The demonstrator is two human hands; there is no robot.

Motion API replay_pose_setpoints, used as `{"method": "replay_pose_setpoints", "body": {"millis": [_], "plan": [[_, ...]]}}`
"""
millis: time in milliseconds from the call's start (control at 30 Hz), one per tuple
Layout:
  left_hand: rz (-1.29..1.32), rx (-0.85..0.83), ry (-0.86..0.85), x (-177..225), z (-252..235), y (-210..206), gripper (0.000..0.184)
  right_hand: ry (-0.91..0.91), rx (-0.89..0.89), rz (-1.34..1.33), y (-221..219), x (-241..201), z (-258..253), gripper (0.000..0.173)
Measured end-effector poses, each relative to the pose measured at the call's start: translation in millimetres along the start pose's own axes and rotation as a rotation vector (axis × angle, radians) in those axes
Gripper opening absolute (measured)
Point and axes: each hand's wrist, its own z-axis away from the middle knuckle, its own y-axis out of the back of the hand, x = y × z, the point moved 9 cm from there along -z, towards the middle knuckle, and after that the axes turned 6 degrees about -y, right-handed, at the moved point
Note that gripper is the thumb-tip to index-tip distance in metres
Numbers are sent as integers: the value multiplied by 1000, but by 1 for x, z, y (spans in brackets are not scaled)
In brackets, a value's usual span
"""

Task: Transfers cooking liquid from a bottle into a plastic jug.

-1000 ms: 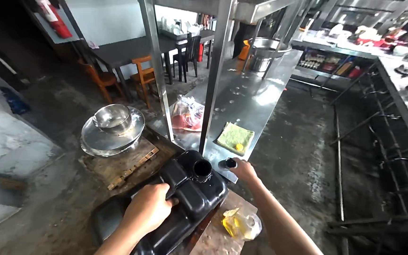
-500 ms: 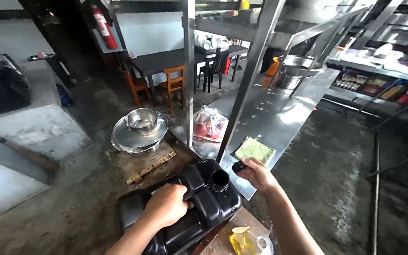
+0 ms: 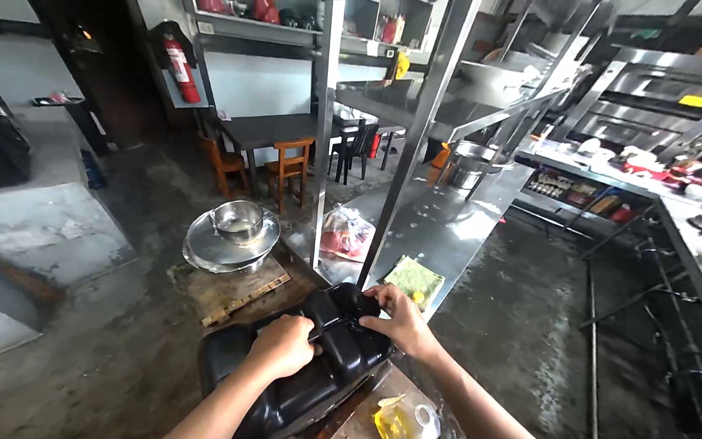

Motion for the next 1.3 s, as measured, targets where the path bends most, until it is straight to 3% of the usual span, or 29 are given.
{"method": "replay_pose_setpoints", "body": {"millis": [133,333,533,667,767,867,933,1000,1067,1100,1167,1233,1267,1300], "plan": [[13,-12,-11,0,3,1,32,68,-223,424,-12,-36,-8,81],[37,-43,-13,2,6,4,35,212,-502,917,-45,-61,-15,61],[91,-75,-40,1,6,4,38,181,-668,1076,-62,-70,-21,65],[90,-84,-51,0,6,2,36,53,-671,1145,-65,-65,-22,64],[93,-91,-49,1,7,0,35,-286,-663,1197,-49,-60,-24,61],[113,-117,-38,1,9,0,35,-621,-753,1123,-18,-46,-19,75],[122,-131,-48,3,11,1,35,-554,-655,1121,-6,-50,-25,74],[119,-142,-59,5,14,1,33,-256,-509,1070,-11,-68,-32,39],[122,-151,-58,6,16,2,33,-110,-604,958,-33,-72,-22,53],[126,-158,-55,6,15,2,33,-136,-650,929,-41,-70,-15,55],[121,-159,-48,6,14,2,33,-351,-614,969,-33,-67,-7,35],[111,-150,-34,4,12,0,32,-594,-560,1050,-10,-57,-2,64],[109,-144,-27,4,11,0,32,-590,-519,1116,-1,-57,-4,68],[106,-141,-20,4,11,0,32,-493,-473,1142,2,-63,-8,58]]}}
